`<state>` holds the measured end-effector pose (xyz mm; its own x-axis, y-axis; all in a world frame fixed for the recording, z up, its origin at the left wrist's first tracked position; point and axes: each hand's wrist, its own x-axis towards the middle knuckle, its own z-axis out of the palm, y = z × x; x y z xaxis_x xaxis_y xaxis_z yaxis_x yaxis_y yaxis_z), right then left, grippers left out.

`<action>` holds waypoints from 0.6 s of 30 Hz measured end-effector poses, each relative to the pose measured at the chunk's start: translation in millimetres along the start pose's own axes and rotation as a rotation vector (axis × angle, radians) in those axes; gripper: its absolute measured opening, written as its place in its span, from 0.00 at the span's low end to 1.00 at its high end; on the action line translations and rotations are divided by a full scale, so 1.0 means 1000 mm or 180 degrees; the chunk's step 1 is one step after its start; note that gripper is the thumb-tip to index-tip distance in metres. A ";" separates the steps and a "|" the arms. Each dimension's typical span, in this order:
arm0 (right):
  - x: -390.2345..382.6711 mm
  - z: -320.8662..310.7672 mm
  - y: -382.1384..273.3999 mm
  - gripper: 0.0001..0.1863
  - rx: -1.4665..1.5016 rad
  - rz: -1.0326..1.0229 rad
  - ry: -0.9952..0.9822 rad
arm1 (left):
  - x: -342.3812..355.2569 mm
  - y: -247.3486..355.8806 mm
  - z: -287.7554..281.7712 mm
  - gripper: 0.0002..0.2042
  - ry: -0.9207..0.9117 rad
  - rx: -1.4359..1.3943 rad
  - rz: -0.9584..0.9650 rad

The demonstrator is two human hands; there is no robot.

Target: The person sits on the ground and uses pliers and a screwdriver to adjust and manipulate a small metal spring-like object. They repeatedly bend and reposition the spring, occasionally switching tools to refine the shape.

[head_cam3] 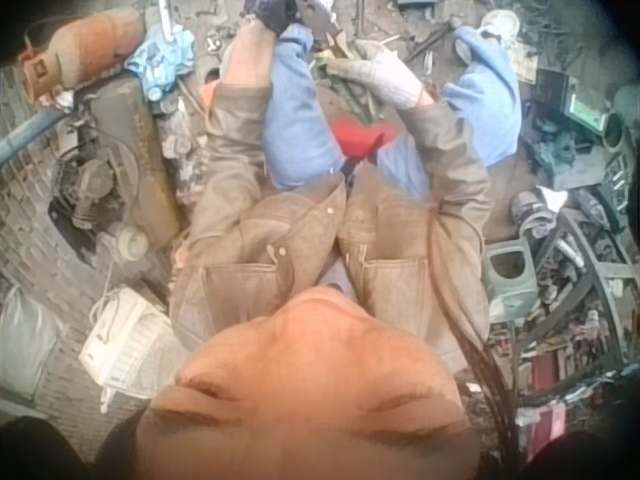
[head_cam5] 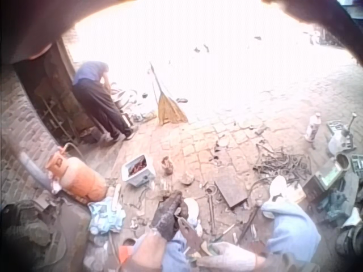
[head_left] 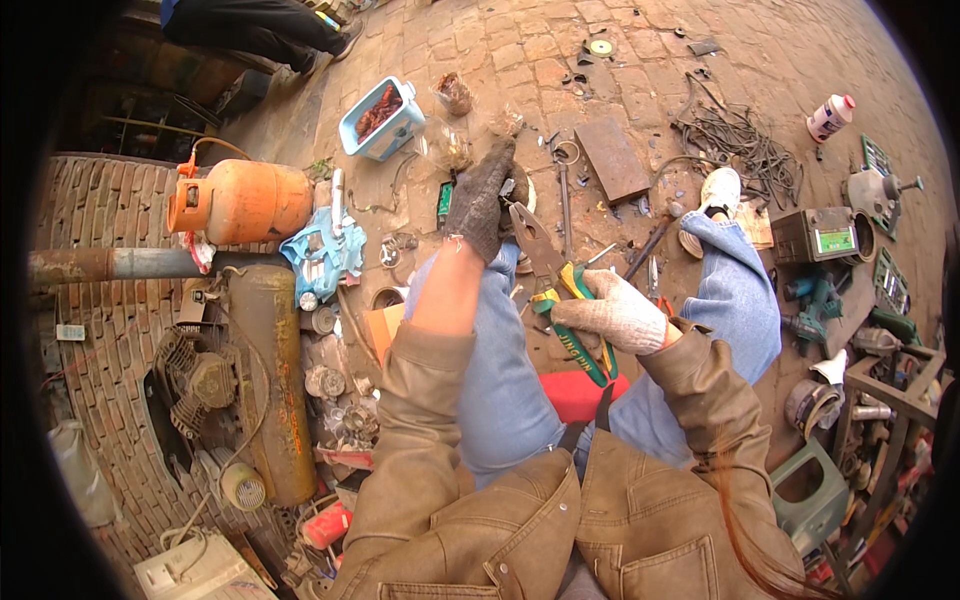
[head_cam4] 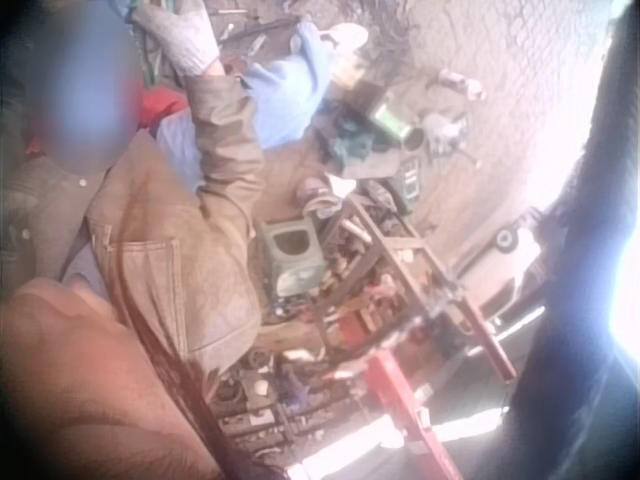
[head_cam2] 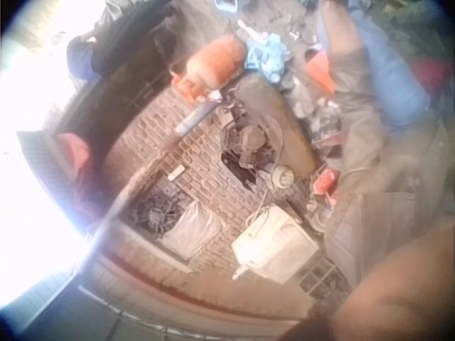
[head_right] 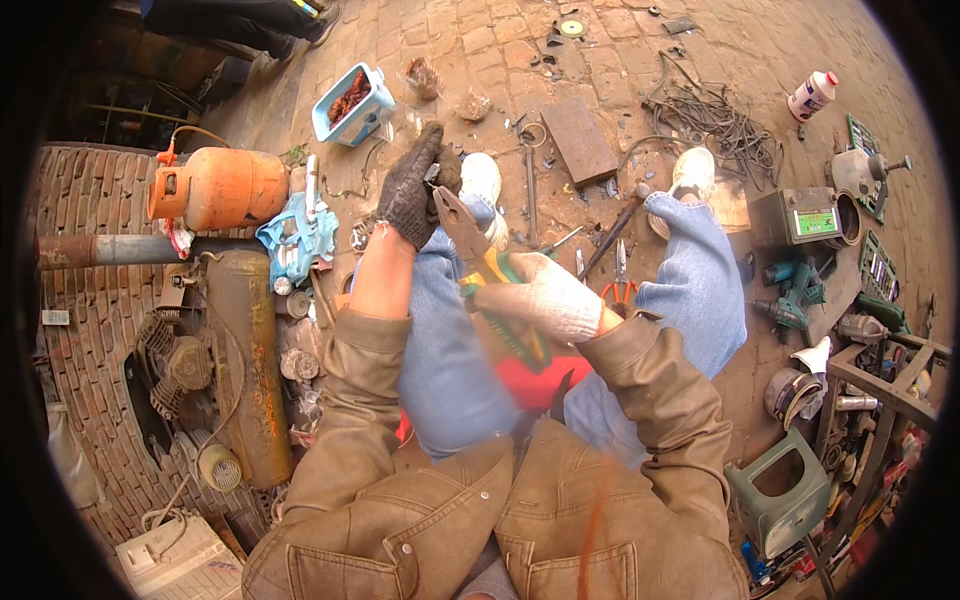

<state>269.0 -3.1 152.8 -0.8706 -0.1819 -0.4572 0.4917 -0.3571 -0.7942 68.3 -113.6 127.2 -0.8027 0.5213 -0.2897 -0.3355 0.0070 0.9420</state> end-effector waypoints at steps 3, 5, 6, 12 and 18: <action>0.000 0.001 0.002 0.15 0.0103 0.0019 0.0005 | -0.002 0.004 -0.001 0.10 0.0018 -0.0063 -0.0406; 0.002 0.002 0.004 0.16 0.0123 -0.0029 0.0015 | -0.003 0.006 0.002 0.16 0.0140 -0.0063 -0.0392; 0.002 0.003 0.004 0.16 0.0125 0.0009 0.0049 | -0.004 0.007 0.004 0.18 0.0199 -0.0062 -0.0384; 0.005 0.008 0.002 0.13 0.0155 0.0037 0.0242 | -0.005 0.014 0.005 0.11 0.0047 0.0087 -0.0614; 0.007 0.009 0.003 0.12 -0.0182 0.0096 0.0388 | -0.007 0.012 0.006 0.11 0.0061 0.0109 -0.0444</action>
<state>264.0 -13.4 150.6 -0.8483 -0.0778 -0.5238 0.5210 -0.2997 -0.7992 72.8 -111.8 141.3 -0.7588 0.4969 -0.4211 -0.4276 0.1076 0.8975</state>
